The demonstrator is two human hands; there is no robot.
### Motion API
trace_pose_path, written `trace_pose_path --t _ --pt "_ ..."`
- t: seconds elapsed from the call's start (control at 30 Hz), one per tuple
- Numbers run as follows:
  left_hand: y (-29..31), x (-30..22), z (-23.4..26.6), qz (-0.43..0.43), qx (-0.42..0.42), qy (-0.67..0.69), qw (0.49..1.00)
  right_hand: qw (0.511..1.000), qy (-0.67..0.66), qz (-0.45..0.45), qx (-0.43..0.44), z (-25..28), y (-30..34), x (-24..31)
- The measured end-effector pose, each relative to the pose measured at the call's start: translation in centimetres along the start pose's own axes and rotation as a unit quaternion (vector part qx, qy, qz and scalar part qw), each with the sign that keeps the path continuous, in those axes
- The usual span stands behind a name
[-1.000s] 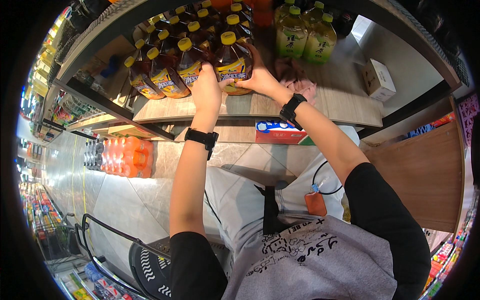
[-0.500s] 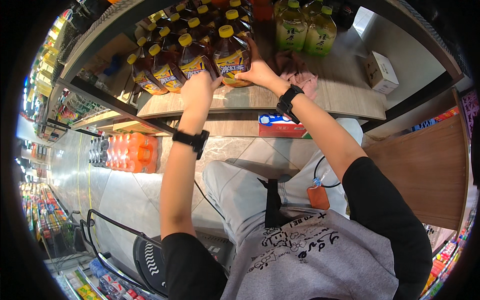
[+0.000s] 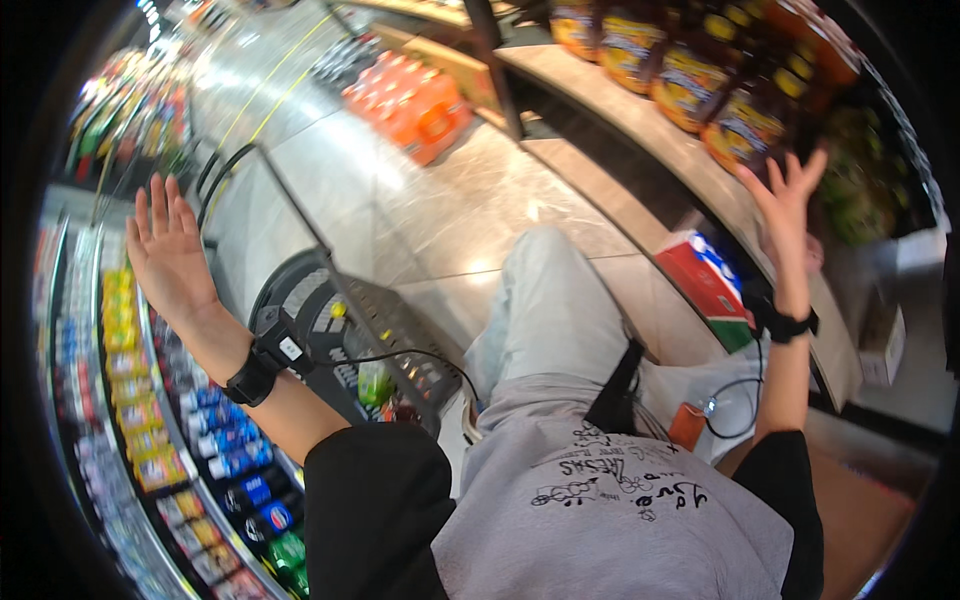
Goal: The person takes bottled drinks out of a shopping basket and places them onto a low supermarket shelf, then wipes the shelf with a cloth and continues restacking the bottles.
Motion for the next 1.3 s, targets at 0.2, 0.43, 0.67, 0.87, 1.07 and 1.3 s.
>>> trace_pose_path --t 0.2,0.43,0.67,0.87,1.07,1.3 --pt "2.9 4.2 21.0 -0.037 -0.289 -0.170 0.941 0.992 0.015 -0.017 0.121 -2.9 4.2 3.3" --pt "10.2 21.0 41.1 0.215 -0.091 -0.442 0.866 0.989 0.009 0.007 0.147 -5.9 5.9 3.3" --pt "13.4 35.6 44.8 0.228 -0.062 -0.513 0.825 0.993 0.025 -0.005 0.115 -6.6 6.6 2.6" --pt "15.4 42.2 34.4 0.208 -0.070 -0.497 0.840 0.985 0.109 0.005 0.132 -4.1 3.0 3.1" --pt "15.3 40.3 29.5 0.166 -0.062 -0.416 0.892 0.982 0.103 -0.073 0.139 -1.5 1.5 4.7" --pt "13.5 30.0 25.7 -0.001 -0.151 -0.505 0.850 0.978 0.109 -0.069 0.163 2.5 0.3 5.3"
Point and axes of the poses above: each hand's wrist, its own y-axis away from the middle knuckle, its own z-axis out of the back of the hand, x = y × z, the point moved 1 cm from there along -y, towards the middle knuckle, and after that the axes turned 3 degrees about x, right-handed, at the moved point
